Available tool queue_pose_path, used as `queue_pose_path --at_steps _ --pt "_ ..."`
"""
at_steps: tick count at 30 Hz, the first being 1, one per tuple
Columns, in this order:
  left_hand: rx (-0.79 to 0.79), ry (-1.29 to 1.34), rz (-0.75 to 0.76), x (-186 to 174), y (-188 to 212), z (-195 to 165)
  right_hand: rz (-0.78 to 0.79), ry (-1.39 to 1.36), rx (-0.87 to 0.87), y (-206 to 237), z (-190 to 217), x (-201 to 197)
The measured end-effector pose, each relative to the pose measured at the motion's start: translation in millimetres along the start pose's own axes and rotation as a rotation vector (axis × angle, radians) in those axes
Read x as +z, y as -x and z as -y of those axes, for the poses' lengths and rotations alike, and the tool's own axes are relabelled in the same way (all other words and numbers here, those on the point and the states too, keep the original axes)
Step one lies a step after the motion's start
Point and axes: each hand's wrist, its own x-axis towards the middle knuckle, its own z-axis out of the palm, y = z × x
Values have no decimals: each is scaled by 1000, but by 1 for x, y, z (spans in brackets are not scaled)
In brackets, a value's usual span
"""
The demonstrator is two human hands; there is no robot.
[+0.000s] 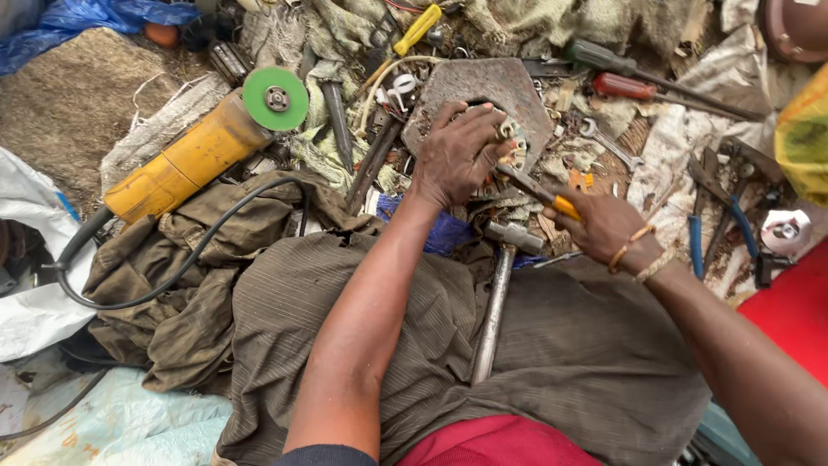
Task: The person sits on the ground and uses pliers and a hammer to remove copper windings from a motor stator. They repeatedly pry and pull the windings out of the slots, placing the removed pieces into a nearby bucket.
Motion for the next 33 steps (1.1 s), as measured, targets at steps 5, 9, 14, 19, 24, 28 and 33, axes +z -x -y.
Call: queue_pose_path --at_steps 5,9,14,19,24,28,33 --pt "-56 21 62 3 -8 1 -186 -78 -176 14 8 -6" --pt "-91 62 66 3 -10 2 -811 277 -341 11 6 11" --pt "-93 72 54 6 -10 4 -1076 597 -336 -5 -13 8" --pt "-70 33 59 12 -9 8 -532 381 -215 -3 -21 3" --pt "-73 21 5 12 -5 5 -222 -57 -170 -14 -15 -1" --pt "-37 4 20 4 -3 -1 124 -533 -46 -26 -13 9" --pt "-7 -5 -36 -5 0 -9 445 -1349 -123 -30 -20 62"
